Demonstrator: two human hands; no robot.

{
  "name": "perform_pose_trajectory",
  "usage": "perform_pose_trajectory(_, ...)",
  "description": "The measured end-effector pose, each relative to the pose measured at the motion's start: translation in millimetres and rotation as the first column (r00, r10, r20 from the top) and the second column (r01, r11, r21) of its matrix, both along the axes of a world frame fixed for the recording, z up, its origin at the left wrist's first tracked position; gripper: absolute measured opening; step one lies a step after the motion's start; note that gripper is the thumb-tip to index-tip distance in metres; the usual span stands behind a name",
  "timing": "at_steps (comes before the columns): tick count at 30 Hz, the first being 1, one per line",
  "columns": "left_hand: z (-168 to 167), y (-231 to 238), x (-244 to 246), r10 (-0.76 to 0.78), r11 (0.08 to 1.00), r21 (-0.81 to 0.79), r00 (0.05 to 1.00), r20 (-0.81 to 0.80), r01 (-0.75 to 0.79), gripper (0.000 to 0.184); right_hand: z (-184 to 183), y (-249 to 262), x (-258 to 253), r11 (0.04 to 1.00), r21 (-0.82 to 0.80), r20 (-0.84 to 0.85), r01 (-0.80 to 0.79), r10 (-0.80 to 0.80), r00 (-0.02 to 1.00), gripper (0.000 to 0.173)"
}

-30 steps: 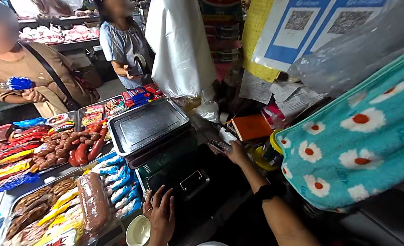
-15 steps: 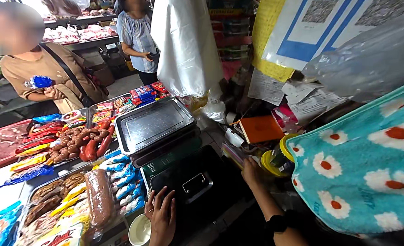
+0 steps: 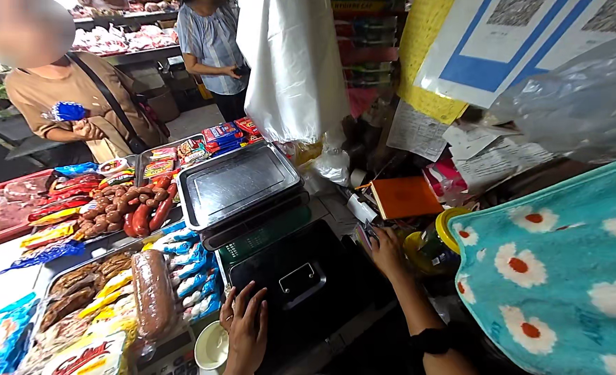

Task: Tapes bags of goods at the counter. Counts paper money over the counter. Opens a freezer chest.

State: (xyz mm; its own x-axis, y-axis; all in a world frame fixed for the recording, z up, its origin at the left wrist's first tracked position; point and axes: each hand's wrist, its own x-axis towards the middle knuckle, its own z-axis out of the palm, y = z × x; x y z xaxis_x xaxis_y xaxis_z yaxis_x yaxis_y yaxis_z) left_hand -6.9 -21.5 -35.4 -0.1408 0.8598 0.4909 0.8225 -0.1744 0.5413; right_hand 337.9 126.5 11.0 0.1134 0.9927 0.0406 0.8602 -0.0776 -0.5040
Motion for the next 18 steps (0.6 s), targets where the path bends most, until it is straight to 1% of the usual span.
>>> perform_pose_trajectory(2, -1, 0, 0, 0.002, 1.0, 0.001, 1.0, -0.001, -0.002, 0.038, 6, 24, -9, 0.993, 0.026, -0.007, -0.114, 0.114, 0.993, 0.034)
perform_pose_trajectory(4, -2, 0, -1, 0.002, 1.0, 0.002, 1.0, 0.001, -0.002, 0.037, 2, 55, -19, 0.968, 0.002, 0.0, -0.249, 0.249, 0.968, 0.032)
perform_pose_trajectory(5, -2, -1, -1, 0.002, 1.0, 0.003, 1.0, 0.001, -0.002, 0.036, -1, 72, -25, 0.954, -0.044, 0.006, -0.295, 0.296, 0.955, 0.033)
perform_pose_trajectory(7, -2, -1, 0, 0.011, 1.0, 0.013, 1.0, 0.001, -0.011, 0.035, -11, 104, -36, 0.921, -0.199, 0.052, -0.334, 0.35, 0.935, 0.033)
perform_pose_trajectory(9, 1, -2, 1, 0.029, 0.999, 0.019, 1.0, 0.003, -0.029, 0.032, -27, 129, -46, 0.884, -0.361, 0.125, -0.298, 0.362, 0.924, 0.038)
perform_pose_trajectory(11, 5, -4, 3, 0.04, 0.999, 0.01, 0.999, 0.019, -0.04, 0.029, -45, 137, -50, 0.864, -0.45, 0.199, -0.225, 0.343, 0.918, 0.04)
perform_pose_trajectory(13, 8, -5, 3, 0.046, 0.999, -0.006, 0.998, 0.041, -0.046, 0.027, -61, 134, -48, 0.858, -0.483, 0.258, -0.176, 0.331, 0.908, 0.042)
perform_pose_trajectory(15, 9, -6, 3, 0.052, 0.998, -0.021, 0.997, 0.052, -0.051, 0.026, -75, 132, -44, 0.874, -0.45, 0.324, -0.181, 0.349, 0.879, 0.041)
perform_pose_trajectory(16, 9, -6, 3, 0.056, 0.998, -0.032, 0.997, 0.055, -0.054, 0.026, -80, 137, -43, 0.874, -0.451, 0.358, -0.179, 0.361, 0.861, 0.041)
perform_pose_trajectory(18, 9, -6, 2, 0.054, 0.997, -0.058, 0.996, 0.069, -0.05, 0.026, -76, 149, -48, 0.846, -0.509, 0.423, -0.162, 0.409, 0.808, 0.041)
